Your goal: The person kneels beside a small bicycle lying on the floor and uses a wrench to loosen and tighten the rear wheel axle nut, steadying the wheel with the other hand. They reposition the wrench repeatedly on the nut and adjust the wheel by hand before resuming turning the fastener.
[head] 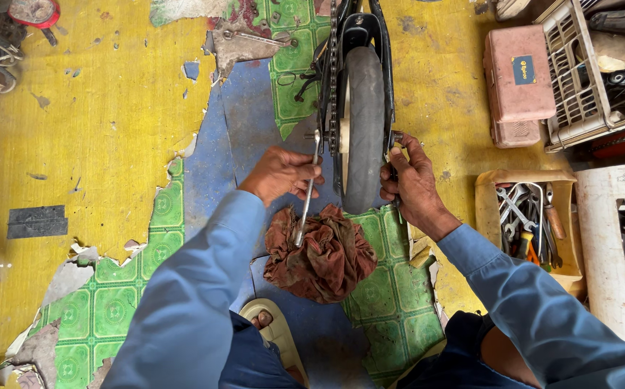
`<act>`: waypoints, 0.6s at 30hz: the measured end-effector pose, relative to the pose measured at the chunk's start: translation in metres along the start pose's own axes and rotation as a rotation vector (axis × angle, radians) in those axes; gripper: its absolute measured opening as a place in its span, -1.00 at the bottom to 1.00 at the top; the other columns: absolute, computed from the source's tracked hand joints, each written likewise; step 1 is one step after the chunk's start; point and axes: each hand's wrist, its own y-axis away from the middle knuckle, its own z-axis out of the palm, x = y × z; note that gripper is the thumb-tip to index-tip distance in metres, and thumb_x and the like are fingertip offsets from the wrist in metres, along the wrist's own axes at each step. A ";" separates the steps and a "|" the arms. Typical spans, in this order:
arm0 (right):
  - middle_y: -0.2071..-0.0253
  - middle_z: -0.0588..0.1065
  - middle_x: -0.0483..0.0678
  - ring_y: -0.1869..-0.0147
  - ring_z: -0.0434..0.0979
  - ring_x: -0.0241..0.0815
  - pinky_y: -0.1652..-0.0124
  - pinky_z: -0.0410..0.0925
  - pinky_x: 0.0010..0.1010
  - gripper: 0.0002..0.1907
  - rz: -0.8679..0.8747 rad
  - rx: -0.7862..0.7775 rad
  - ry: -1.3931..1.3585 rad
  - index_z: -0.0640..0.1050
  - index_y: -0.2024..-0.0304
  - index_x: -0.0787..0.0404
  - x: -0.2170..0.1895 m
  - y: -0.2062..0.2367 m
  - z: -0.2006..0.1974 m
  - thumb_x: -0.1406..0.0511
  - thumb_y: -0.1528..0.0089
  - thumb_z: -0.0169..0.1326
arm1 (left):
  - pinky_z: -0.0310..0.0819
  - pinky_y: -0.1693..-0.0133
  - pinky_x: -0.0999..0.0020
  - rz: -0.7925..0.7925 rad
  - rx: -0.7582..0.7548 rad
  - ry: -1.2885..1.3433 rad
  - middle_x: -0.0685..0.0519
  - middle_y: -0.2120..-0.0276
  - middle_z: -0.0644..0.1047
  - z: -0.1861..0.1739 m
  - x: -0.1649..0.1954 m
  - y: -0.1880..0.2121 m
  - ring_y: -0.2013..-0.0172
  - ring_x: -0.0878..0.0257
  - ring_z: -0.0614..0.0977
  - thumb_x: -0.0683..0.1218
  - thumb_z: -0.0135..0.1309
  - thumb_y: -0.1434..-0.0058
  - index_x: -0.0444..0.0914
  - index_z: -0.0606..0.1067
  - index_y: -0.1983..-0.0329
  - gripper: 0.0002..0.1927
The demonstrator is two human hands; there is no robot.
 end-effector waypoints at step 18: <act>0.47 0.33 -0.12 0.56 0.08 -0.39 0.50 0.16 -0.47 -0.82 0.008 -0.021 -0.010 0.33 -0.12 -0.06 -0.007 0.007 0.000 0.21 -0.46 -0.12 | 0.54 0.30 0.24 0.162 0.304 -0.374 -0.07 0.30 0.70 0.020 -0.007 -0.003 0.39 0.25 0.66 -0.15 0.29 -0.23 -0.29 0.67 -0.01 -0.72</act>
